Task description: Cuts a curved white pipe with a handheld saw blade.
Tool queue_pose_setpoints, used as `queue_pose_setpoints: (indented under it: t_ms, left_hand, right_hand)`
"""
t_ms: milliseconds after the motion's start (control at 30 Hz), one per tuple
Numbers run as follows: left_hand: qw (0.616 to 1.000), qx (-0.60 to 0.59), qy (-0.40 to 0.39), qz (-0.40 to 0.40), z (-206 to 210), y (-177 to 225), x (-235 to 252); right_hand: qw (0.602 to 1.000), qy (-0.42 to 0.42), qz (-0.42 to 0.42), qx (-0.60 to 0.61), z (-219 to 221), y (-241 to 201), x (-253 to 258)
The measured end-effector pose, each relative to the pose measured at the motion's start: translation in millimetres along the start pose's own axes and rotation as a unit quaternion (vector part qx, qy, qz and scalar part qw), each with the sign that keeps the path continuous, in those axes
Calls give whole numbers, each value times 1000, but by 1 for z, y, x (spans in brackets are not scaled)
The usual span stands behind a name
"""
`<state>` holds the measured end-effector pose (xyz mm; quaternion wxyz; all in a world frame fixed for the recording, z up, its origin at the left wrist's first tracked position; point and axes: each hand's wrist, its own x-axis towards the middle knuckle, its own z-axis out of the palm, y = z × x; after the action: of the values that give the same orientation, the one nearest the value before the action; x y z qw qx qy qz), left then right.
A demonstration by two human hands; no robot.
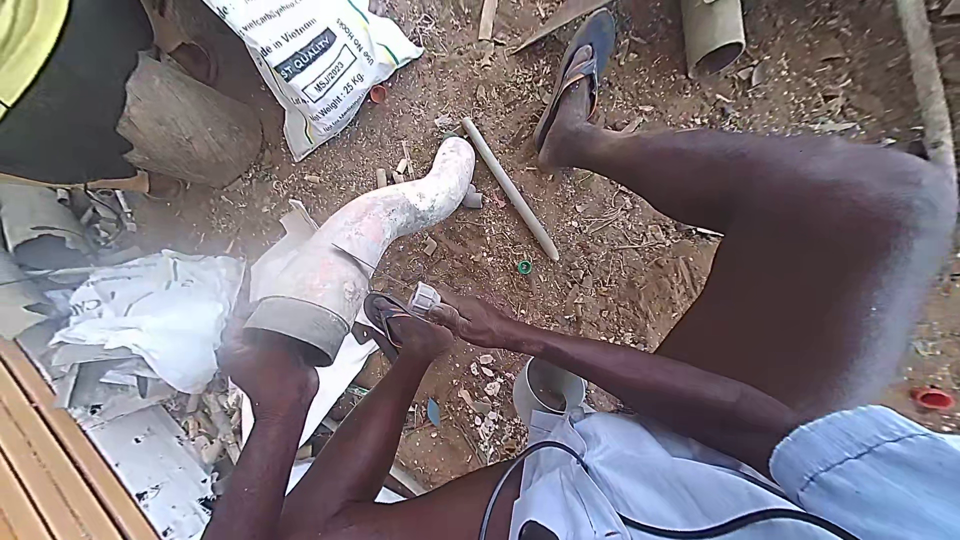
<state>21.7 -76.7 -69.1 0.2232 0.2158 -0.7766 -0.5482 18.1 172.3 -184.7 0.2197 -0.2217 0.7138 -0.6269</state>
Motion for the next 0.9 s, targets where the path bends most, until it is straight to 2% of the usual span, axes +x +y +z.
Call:
queue_pose_setpoints:
  t_ms: [100, 267, 333, 467, 567, 700, 800, 900]
  left_hand:
    - [999, -14, 23, -42, -7, -8, 1]
    - [997, -25, 36, -66, -7, -8, 7]
    - [997, -23, 43, -60, -2, -7, 7]
    - [993, -9, 90, -82, 5, -10, -9]
    - [981, 7, 161, -106, 10, -23, -41]
    - [977, -28, 187, -102, 28, -27, -70]
    - [968, 1, 232, -99, 36, -24, -82]
    - [966, 18, 239, -97, 43, -26, -86]
  right_hand:
    - [999, -32, 18, -11, -11, 3, -2]
    - [996, 42, -79, 31, -21, -43, 9]
    - [993, 61, -100, 23, -10, -31, 15]
    - [999, -32, -11, 39, 21, 31, 6]
    - [998, -46, 38, 32, 13, 26, -2]
    - [1000, -27, 10, 3, -16, 23, 1]
    - [999, -33, -4, 23, -24, 13, -2]
    - [999, -31, -9, -1, -30, 8, -16]
